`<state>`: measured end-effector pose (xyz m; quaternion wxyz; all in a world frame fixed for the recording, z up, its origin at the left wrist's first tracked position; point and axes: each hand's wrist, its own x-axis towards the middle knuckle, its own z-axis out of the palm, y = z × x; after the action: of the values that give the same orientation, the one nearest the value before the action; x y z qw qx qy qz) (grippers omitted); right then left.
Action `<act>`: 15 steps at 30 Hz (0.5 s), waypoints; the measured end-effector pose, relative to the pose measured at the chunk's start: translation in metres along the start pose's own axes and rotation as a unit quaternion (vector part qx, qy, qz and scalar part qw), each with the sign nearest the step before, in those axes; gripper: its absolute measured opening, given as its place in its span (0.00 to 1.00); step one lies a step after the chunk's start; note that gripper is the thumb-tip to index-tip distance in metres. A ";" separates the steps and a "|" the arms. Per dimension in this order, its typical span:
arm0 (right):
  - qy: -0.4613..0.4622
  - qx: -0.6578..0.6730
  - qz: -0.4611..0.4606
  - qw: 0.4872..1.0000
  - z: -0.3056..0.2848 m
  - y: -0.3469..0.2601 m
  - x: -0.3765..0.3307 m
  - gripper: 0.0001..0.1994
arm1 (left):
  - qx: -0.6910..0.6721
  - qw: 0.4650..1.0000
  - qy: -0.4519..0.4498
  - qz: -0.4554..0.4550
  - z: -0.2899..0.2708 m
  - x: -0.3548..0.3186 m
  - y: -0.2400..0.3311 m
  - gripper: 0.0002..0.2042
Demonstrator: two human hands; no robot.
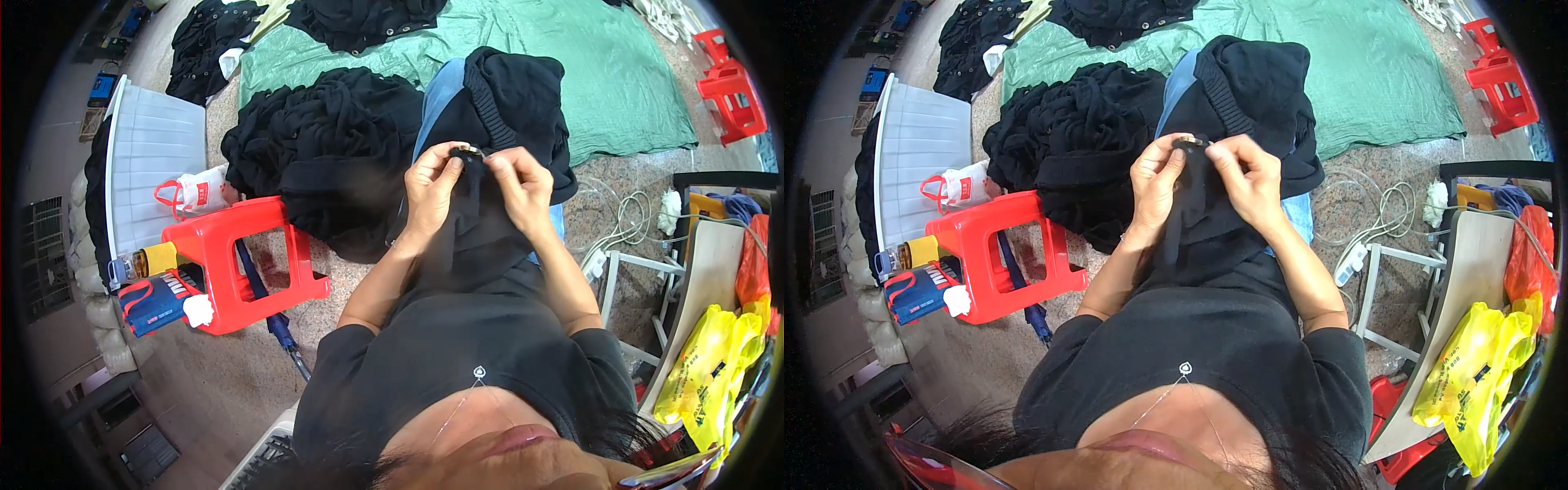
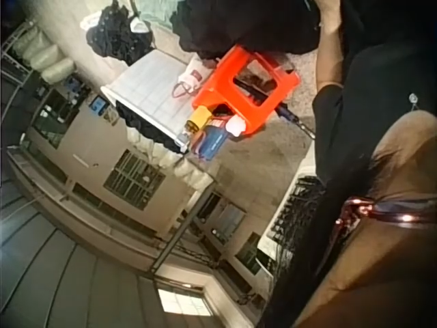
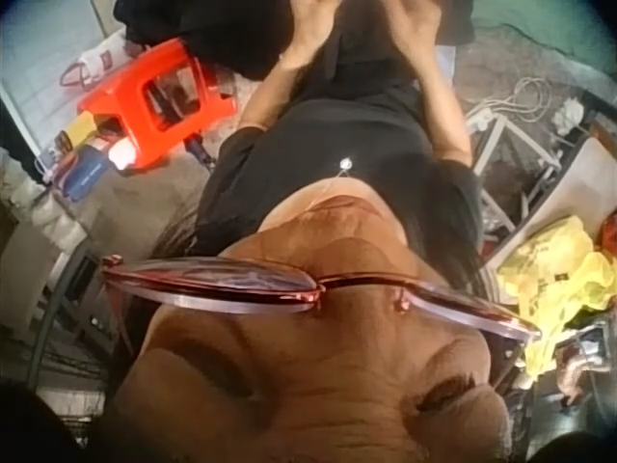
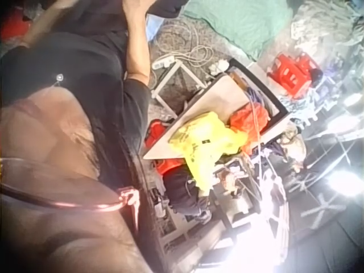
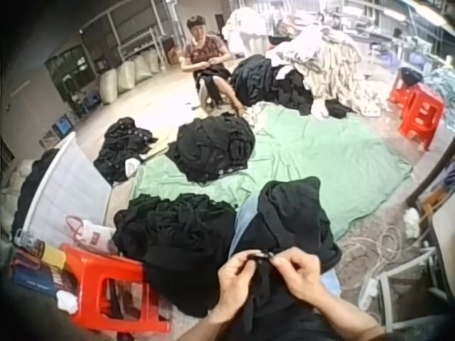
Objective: Fastening gold buttons on black clothing items in a garment factory.
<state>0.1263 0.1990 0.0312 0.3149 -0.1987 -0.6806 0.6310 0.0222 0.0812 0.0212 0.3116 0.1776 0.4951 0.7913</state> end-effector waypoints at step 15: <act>0.100 0.037 -0.113 0.988 -0.017 -0.037 0.098 0.13 | 0.032 0.982 -0.130 -0.135 -0.010 0.012 0.049 0.14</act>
<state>0.0721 0.2724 0.0851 0.4577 -0.1705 -0.6400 0.5932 -0.0079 0.0670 0.0599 0.4718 0.2204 0.4953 0.6954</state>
